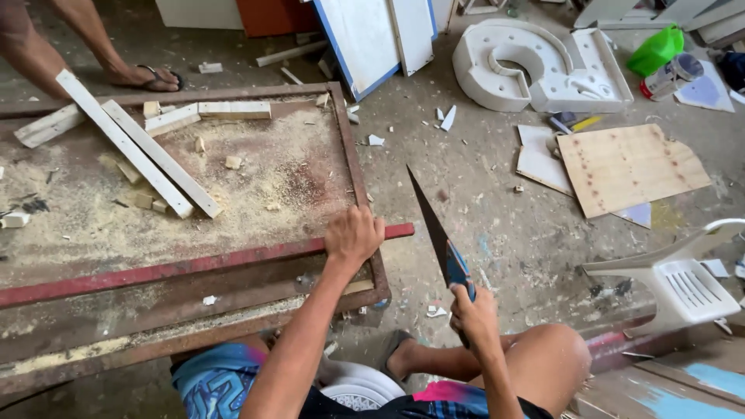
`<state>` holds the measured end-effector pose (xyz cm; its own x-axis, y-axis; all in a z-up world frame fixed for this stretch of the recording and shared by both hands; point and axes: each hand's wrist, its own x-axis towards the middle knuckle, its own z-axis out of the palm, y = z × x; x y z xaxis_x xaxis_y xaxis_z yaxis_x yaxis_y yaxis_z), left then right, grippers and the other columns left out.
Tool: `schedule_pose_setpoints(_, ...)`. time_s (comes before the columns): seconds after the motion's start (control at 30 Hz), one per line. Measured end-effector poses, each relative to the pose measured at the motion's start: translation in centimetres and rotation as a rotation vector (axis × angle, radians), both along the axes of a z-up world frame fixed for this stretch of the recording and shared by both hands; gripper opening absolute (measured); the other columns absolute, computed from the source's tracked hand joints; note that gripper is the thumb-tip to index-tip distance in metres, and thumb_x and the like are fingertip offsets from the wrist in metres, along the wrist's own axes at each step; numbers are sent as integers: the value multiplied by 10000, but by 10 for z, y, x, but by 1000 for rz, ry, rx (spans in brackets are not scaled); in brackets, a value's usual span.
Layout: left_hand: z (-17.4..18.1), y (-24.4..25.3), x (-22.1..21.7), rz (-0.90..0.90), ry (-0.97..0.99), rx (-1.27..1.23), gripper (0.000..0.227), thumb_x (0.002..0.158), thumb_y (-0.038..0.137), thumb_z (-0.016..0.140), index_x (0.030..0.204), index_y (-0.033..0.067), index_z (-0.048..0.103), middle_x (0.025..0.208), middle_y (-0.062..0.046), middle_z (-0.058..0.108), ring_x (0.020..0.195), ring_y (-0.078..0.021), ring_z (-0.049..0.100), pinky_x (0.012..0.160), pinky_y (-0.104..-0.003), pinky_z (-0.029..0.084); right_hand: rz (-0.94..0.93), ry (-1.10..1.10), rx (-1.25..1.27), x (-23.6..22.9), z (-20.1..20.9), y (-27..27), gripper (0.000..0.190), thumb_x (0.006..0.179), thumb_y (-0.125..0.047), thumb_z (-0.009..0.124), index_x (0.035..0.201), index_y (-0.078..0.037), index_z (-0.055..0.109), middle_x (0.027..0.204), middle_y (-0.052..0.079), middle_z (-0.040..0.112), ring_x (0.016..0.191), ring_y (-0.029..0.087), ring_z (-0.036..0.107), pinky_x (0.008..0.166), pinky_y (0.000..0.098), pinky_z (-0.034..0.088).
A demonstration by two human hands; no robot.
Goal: The person uses a hand saw to cut a small wooden strip clamped to a workbench. They hold the wood with one hand and saw with the other, producing sawdust as the cut progresses.
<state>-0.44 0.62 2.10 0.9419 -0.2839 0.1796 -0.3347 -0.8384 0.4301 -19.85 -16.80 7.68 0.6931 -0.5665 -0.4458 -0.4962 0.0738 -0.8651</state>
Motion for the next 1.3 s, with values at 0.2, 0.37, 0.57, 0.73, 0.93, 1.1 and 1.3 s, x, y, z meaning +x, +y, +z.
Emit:
schedule_pose_setpoints(0.2, 41, 30, -23, -223, -276, -256, 269, 919, 225, 495, 705, 86, 580, 622, -41, 545, 540, -123, 422, 548, -275, 312, -30, 104, 165, -27, -13, 19, 170, 966, -120, 556, 833, -50, 476, 503, 27, 334, 352, 149, 310, 341, 311, 285)
schedule_pose_setpoints(0.37, 82, 138, -58, -241, -266, -78, 274, 884, 349, 623, 1009, 112, 679, 979, -45, 717, 911, -193, 634, 900, -375, 434, -78, 149, 232, -44, -39, 19, 180, 943, -108, 588, 820, -43, 473, 466, 30, 345, 332, 155, 325, 315, 322, 304)
schedule_pose_setpoints(0.57, 72, 278, -50, 94, -40, 674, 811, 801, 733, 473, 1465, 269, 420, 1465, -18, 508, 1276, -245, 522, 1076, -540, 454, -97, 221, 114, -46, -33, 24, 290, 920, -155, 618, 737, -100, 401, 485, 38, 347, 344, 165, 352, 332, 328, 318)
schedule_pose_setpoints(0.73, 65, 322, -28, -76, 136, 627, 428, 903, 471, 568, 1241, 211, 599, 1146, -17, 718, 994, -152, 741, 958, -372, 605, -60, 206, 120, -51, -34, 28, 242, 914, -151, 613, 791, -94, 413, 532, 56, 365, 383, 170, 355, 356, 327, 310)
schedule_pose_setpoints(0.93, 193, 245, -38, 97, 202, 690, 504, 1086, 591, 254, 927, 211, 544, 663, 74, 492, 467, -53, 455, 424, -196, 427, 153, 300, -148, -51, -44, 25, 294, 891, -270, 585, 679, -106, 462, 512, 49, 488, 368, 186, 467, 419, 354, 403)
schedule_pose_setpoints(1.1, 284, 211, -61, 255, 579, 170, 423, 1007, 482, 555, 912, 71, 588, 647, -63, 510, 505, -183, 430, 470, -328, 344, 214, 381, -246, -50, -45, 23, 321, 872, -338, 567, 660, -101, 527, 541, 47, 569, 443, 184, 538, 527, 349, 468)
schedule_pose_setpoints(1.3, 273, 220, -96, 96, 488, -752, 312, 910, 206, 602, 1156, 14, 599, 960, -134, 651, 818, -251, 620, 775, -407, 568, 244, 388, -352, -52, -63, 19, 366, 844, -367, 560, 615, -81, 551, 556, 82, 588, 564, 220, 556, 625, 405, 446)
